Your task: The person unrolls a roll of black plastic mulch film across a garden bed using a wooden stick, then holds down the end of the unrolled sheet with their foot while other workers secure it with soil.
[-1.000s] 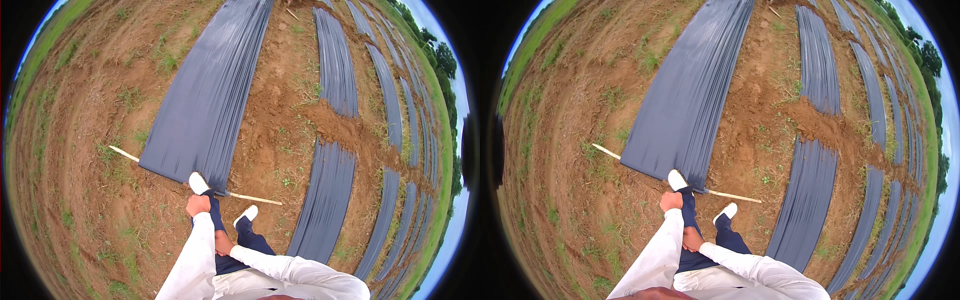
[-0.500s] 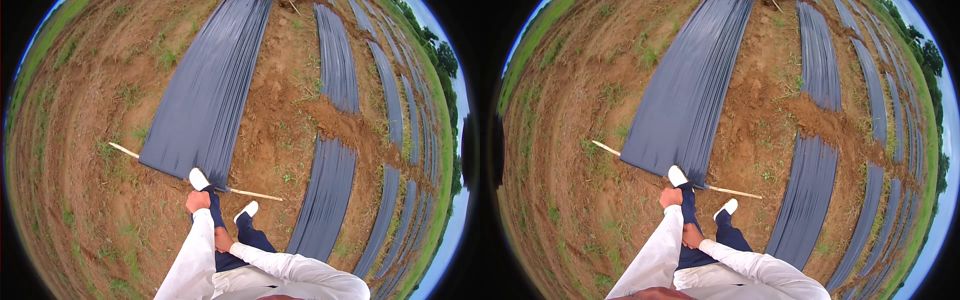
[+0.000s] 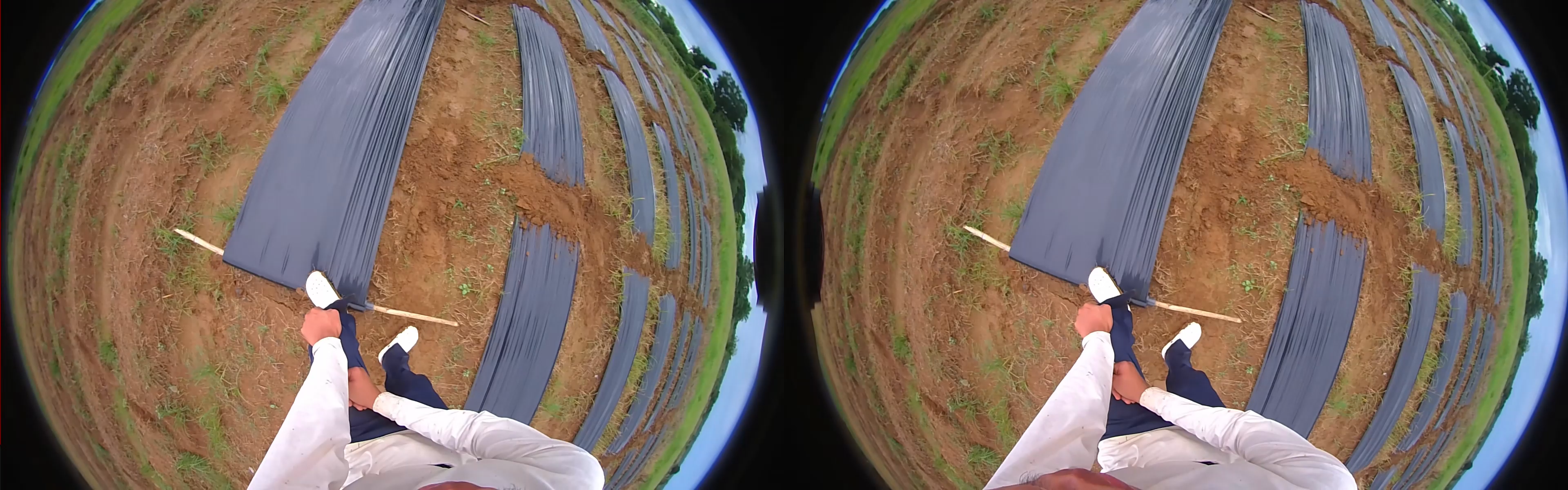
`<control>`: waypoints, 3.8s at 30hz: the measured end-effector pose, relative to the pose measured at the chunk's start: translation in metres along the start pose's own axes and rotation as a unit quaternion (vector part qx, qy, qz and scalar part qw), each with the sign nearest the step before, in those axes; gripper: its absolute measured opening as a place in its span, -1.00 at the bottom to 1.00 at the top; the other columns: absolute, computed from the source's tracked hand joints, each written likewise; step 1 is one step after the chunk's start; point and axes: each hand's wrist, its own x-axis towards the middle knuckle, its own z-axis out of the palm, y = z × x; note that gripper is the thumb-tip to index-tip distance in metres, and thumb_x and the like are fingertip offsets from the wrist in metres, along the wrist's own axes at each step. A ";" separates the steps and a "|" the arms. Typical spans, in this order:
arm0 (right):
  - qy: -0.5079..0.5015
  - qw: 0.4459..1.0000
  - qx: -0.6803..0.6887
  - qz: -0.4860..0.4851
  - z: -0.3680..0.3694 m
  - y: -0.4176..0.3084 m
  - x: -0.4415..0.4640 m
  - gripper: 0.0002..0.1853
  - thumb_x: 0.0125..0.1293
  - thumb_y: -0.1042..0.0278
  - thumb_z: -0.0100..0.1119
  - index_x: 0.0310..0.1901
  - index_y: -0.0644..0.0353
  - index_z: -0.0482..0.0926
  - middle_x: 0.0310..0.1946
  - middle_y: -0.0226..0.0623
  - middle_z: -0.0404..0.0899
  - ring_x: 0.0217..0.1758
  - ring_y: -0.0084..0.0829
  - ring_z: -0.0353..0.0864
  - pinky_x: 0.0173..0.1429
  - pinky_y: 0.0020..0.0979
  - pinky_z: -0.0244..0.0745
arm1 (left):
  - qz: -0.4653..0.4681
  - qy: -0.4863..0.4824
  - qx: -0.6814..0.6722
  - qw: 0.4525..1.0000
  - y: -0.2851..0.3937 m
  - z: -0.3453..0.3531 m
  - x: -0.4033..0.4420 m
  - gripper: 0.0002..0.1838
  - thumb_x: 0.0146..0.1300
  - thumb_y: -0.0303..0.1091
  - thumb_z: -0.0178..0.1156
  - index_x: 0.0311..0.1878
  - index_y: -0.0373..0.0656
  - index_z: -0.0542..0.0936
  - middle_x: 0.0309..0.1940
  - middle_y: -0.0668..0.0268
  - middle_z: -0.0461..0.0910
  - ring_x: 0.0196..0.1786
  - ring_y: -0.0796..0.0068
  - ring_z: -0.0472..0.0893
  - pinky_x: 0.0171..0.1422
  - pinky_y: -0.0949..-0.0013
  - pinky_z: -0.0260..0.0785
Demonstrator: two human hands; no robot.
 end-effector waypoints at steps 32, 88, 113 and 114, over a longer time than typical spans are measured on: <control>0.008 1.000 0.002 0.021 0.003 0.002 0.003 -0.65 0.30 0.29 -0.09 -0.56 0.32 0.50 -0.86 -0.36 0.36 -0.94 -0.54 0.26 -0.84 -0.46 0.11 | 0.006 0.006 -0.007 1.000 -0.001 -0.002 0.001 -0.68 -0.02 -0.24 0.00 -0.43 -0.26 0.65 -0.37 0.01 0.64 -0.28 0.06 0.65 -0.13 0.17 0.49; 0.011 1.000 0.008 -0.008 -0.002 -0.006 0.002 -0.65 0.30 0.33 -0.06 -0.58 0.35 0.52 -0.86 -0.35 0.36 -0.94 -0.55 0.26 -0.85 -0.47 0.10 | 0.003 0.009 -0.057 0.998 0.006 -0.003 0.006 -0.68 -0.07 -0.27 0.00 -0.46 -0.31 0.65 -0.41 -0.07 0.62 -0.27 0.00 0.64 -0.10 0.14 0.48; 0.021 1.000 0.000 -0.013 -0.003 0.000 0.002 -0.72 0.31 0.38 -0.11 -0.42 0.35 0.56 -0.86 -0.34 0.37 -0.93 -0.55 0.27 -0.84 -0.47 0.13 | 0.011 0.023 -0.007 1.000 0.004 0.011 0.009 -0.69 -0.02 -0.24 -0.01 -0.44 -0.28 0.63 -0.39 0.00 0.63 -0.29 0.05 0.65 -0.13 0.17 0.49; 0.022 1.000 0.000 -0.013 -0.003 0.000 0.002 -0.72 0.31 0.38 -0.11 -0.42 0.35 0.56 -0.86 -0.34 0.37 -0.93 -0.55 0.27 -0.84 -0.47 0.13 | 0.012 0.016 0.001 1.000 0.004 0.012 0.009 -0.69 -0.02 -0.23 0.00 -0.44 -0.26 0.62 -0.39 0.01 0.63 -0.29 0.06 0.65 -0.14 0.18 0.49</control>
